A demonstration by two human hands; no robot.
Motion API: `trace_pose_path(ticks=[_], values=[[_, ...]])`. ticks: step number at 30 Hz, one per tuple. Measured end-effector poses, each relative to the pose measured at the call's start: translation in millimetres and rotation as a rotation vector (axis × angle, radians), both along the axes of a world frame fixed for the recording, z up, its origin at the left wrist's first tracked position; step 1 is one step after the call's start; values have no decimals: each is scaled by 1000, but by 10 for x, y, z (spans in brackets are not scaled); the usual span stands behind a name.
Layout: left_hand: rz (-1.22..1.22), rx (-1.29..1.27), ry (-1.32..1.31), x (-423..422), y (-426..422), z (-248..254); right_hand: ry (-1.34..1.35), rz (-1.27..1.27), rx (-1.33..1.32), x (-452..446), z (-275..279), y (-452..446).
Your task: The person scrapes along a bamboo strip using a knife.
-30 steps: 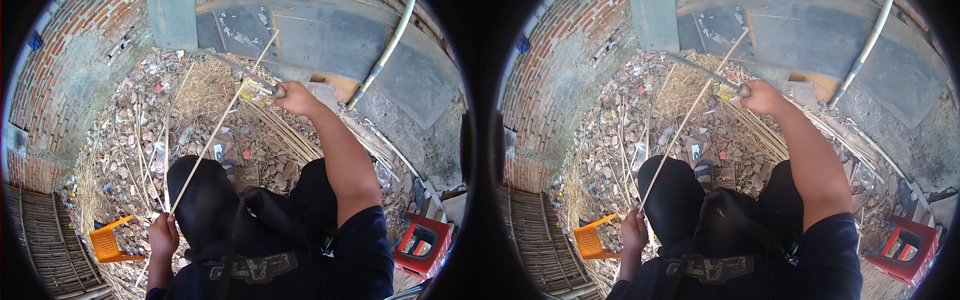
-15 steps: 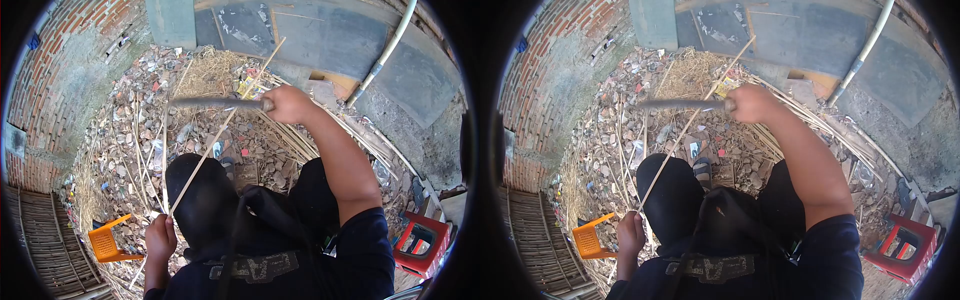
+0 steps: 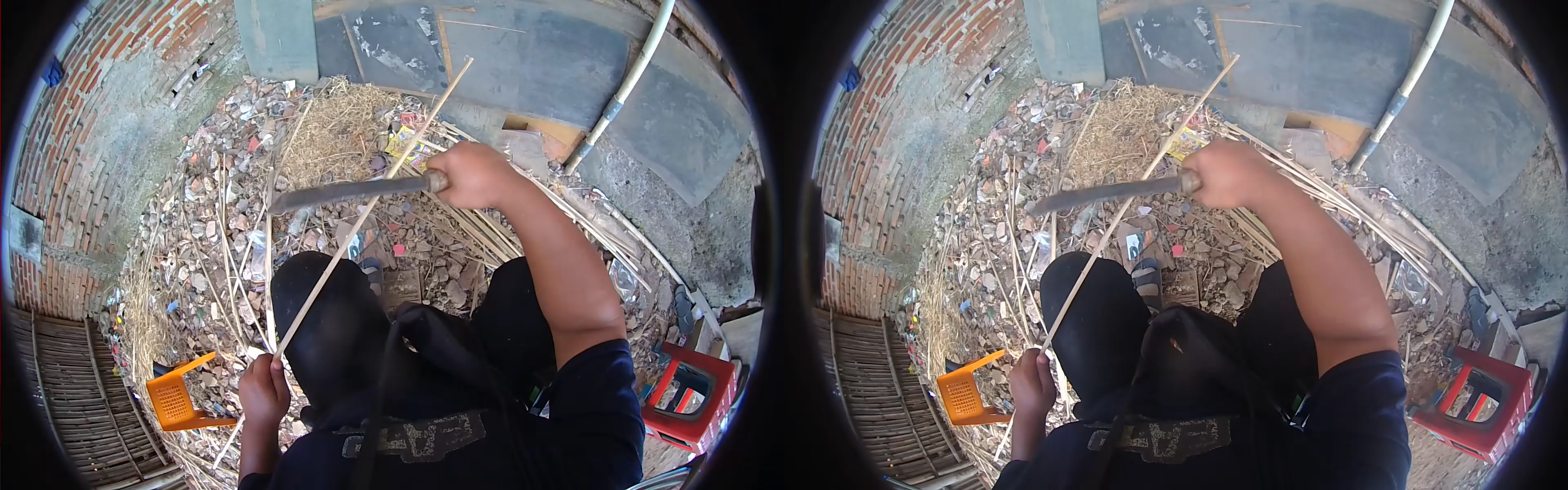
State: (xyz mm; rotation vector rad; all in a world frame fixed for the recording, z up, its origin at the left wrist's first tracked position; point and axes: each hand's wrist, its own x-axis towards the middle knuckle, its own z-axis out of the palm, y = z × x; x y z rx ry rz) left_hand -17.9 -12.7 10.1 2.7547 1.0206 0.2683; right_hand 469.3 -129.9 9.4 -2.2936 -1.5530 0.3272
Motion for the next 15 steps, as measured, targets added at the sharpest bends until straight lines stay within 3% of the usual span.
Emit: trace_pose_path(ticks=[3, 6, 11, 15], values=[[16, 45, 5, -99, -38, -86, 216, -45, -31, 136, -144, 76], [28, 61, -22, -81, -77, -50, 157, -180, 79, 313, -178, 73], [33, -10, -21, -59, -50, -55, -6, 11, -30, 6, -10, 33], [47, -54, -44, -120, 13, -227, 262, -40, 11, 190, -174, 58]])
